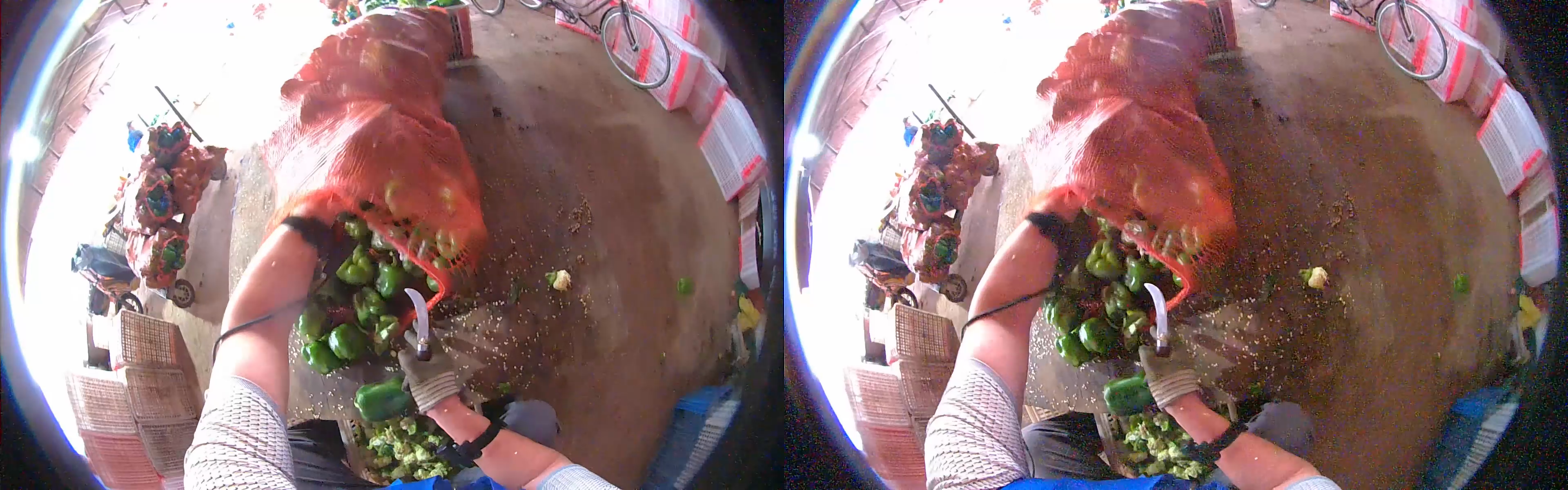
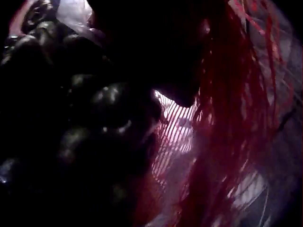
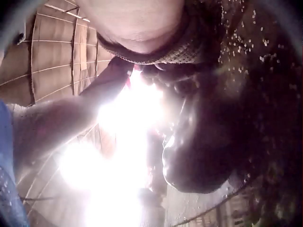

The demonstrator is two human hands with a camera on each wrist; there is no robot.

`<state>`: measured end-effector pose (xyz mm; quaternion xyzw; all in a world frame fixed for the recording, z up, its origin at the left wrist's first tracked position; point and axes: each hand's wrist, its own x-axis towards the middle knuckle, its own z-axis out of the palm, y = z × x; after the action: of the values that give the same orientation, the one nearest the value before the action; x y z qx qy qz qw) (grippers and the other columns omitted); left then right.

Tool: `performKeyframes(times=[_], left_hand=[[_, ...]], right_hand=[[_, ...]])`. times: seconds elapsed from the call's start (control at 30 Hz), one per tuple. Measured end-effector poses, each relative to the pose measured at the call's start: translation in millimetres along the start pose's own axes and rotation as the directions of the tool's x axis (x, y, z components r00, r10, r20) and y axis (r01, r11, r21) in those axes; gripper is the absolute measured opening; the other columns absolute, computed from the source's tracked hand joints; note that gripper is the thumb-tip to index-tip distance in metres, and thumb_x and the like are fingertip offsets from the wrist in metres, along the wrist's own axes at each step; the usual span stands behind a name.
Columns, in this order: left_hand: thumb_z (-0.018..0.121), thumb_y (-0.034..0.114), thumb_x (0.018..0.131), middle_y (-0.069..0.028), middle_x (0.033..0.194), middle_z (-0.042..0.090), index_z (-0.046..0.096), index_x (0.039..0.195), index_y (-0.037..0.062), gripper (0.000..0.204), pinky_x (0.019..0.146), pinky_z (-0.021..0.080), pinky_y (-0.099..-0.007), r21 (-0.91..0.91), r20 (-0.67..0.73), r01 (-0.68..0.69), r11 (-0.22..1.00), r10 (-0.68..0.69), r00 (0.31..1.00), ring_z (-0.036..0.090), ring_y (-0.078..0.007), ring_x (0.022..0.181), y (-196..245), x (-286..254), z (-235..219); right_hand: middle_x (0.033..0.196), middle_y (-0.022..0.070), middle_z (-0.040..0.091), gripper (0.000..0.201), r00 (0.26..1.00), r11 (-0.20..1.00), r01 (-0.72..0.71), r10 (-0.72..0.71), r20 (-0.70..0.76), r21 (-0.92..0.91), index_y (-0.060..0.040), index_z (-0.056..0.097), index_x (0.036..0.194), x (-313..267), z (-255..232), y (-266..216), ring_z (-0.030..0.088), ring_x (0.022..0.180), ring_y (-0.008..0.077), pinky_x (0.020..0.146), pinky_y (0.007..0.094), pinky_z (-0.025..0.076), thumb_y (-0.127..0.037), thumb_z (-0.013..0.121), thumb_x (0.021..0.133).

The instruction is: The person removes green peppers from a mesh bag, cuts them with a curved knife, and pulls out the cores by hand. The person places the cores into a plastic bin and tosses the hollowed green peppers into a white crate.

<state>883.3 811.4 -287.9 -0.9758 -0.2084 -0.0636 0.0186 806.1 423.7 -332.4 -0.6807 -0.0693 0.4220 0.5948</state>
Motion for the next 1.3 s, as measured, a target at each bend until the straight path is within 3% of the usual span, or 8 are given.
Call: performKeyframes(times=[0.07, 0.27, 0.43, 0.63, 0.8, 0.97, 1.2, 1.3], left_hand=[[0.052, 0.014, 0.091, -0.0108, 0.132, 0.055, 0.050, 0.137, 0.0130, 0.046, 0.105, 0.039, -0.0441, -0.017, 0.008, 0.001, 1.000, -0.001, 1.000, 0.047, -0.0274, 0.124, 19, 39, 2], [0.056, 0.015, 0.088, -0.0119, 0.130, 0.056, 0.050, 0.136, 0.0136, 0.048, 0.103, 0.041, -0.0442, -0.057, 0.073, -0.013, 0.998, 0.017, 0.997, 0.049, -0.0285, 0.122, 31, 27, 2], [0.058, 0.015, 0.086, -0.0128, 0.129, 0.057, 0.051, 0.135, 0.0140, 0.050, 0.101, 0.042, -0.0442, -0.104, 0.064, -0.038, 0.994, 0.045, 0.997, 0.050, -0.0295, 0.120, 28, -54, -5], [0.062, 0.016, 0.083, -0.0139, 0.127, 0.057, 0.052, 0.135, 0.0146, 0.052, 0.099, 0.043, -0.0442, -0.154, 0.013, -0.075, 0.985, 0.078, 0.997, 0.052, -0.0306, 0.119, 80, -71, -11], [0.064, 0.017, 0.081, -0.0149, 0.126, 0.058, 0.053, 0.134, 0.0150, 0.054, 0.097, 0.044, -0.0442, -0.206, 0.027, -0.073, 0.976, 0.080, 0.996, 0.053, -0.0316, 0.117, 135, -44, -6], [0.067, 0.018, 0.079, -0.0158, 0.124, 0.059, 0.053, 0.133, 0.0155, 0.056, 0.096, 0.046, -0.0442, -0.268, 0.078, -0.028, 0.963, 0.050, 0.996, 0.054, -0.0325, 0.115, 174, -26, 5], [0.071, 0.019, 0.076, -0.0171, 0.122, 0.060, 0.054, 0.133, 0.0161, 0.059, 0.093, 0.047, -0.0443, -0.300, 0.134, 0.004, 0.954, 0.038, 0.990, 0.056, -0.0338, 0.113, 193, -17, -2], [0.072, 0.019, 0.075, -0.0177, 0.121, 0.060, 0.055, 0.132, 0.0164, 0.060, 0.092, 0.048, -0.0443, -0.299, 0.146, 0.002, 0.954, 0.044, 0.988, 0.057, -0.0344, 0.112, 192, -5, -9]], right_hand=[[0.124, 0.0134, 0.065, 0.057, 0.983, 0.970, -0.142, 0.162, 0.091, -0.199, -0.0006, 0.049, 0.136, -4, -2, -6, 0.061, 0.097, 0.0126, 0.085, 0.0288, 0.051, -0.013, 0.066, 0.083], [0.126, 0.0126, 0.065, 0.052, 0.987, 0.992, -0.127, 0.126, 0.097, 0.007, 0.0005, 0.051, 0.133, -6, 10, 14, 0.062, 0.104, 0.0163, 0.092, 0.0301, 0.049, -0.012, 0.065, 0.084], [0.113, 0.0094, 0.069, 0.044, 0.998, 0.995, -0.068, 0.069, 0.004, -0.076, 0.0007, 0.059, 0.125, -2, 15, 15, 0.063, 0.081, 0.0111, 0.073, 0.0273, 0.051, -0.012, 0.068, 0.085], [0.125, 0.0158, 0.064, 0.054, 0.980, 0.986, -0.127, 0.108, 0.166, 0.112, 0.0016, 0.046, 0.137, -24, 15, 10, 0.061, 0.072, 0.0097, 0.052, 0.0242, 0.051, -0.009, 0.061, 0.086], [0.127, 0.0155, 0.063, 0.054, 0.991, 0.993, 0.015, -0.031, 0.134, 0.118, 0.0036, 0.045, 0.138, -59, 5, 17, 0.064, 0.083, 0.0103, 0.064, 0.0221, 0.052, -0.006, 0.058, 0.087], [0.124, 0.0159, 0.065, 0.055, 0.992, 1.000, -0.011, 0.008, 0.125, 0.021, 0.0043, 0.044, 0.139, -83, -31, 39, 0.055, 0.052, 0.0092, 0.044, 0.0239, 0.046, -0.005, 0.059, 0.087], [0.105, 0.0096, 0.071, 0.051, 0.988, 0.992, 0.013, -0.032, 0.153, 0.123, 0.0060, 0.048, 0.134, -93, -53, 28, 0.054, 0.054, 0.0064, 0.044, 0.0232, 0.046, -0.004, 0.061, 0.085], [0.095, 0.0059, 0.071, 0.046, 0.985, 0.996, 0.073, -0.064, 0.160, -0.051, 0.0017, 0.057, 0.128, -99, -52, 28, 0.053, 0.055, 0.0049, 0.046, 0.0234, 0.046, -0.006, 0.064, 0.084]])
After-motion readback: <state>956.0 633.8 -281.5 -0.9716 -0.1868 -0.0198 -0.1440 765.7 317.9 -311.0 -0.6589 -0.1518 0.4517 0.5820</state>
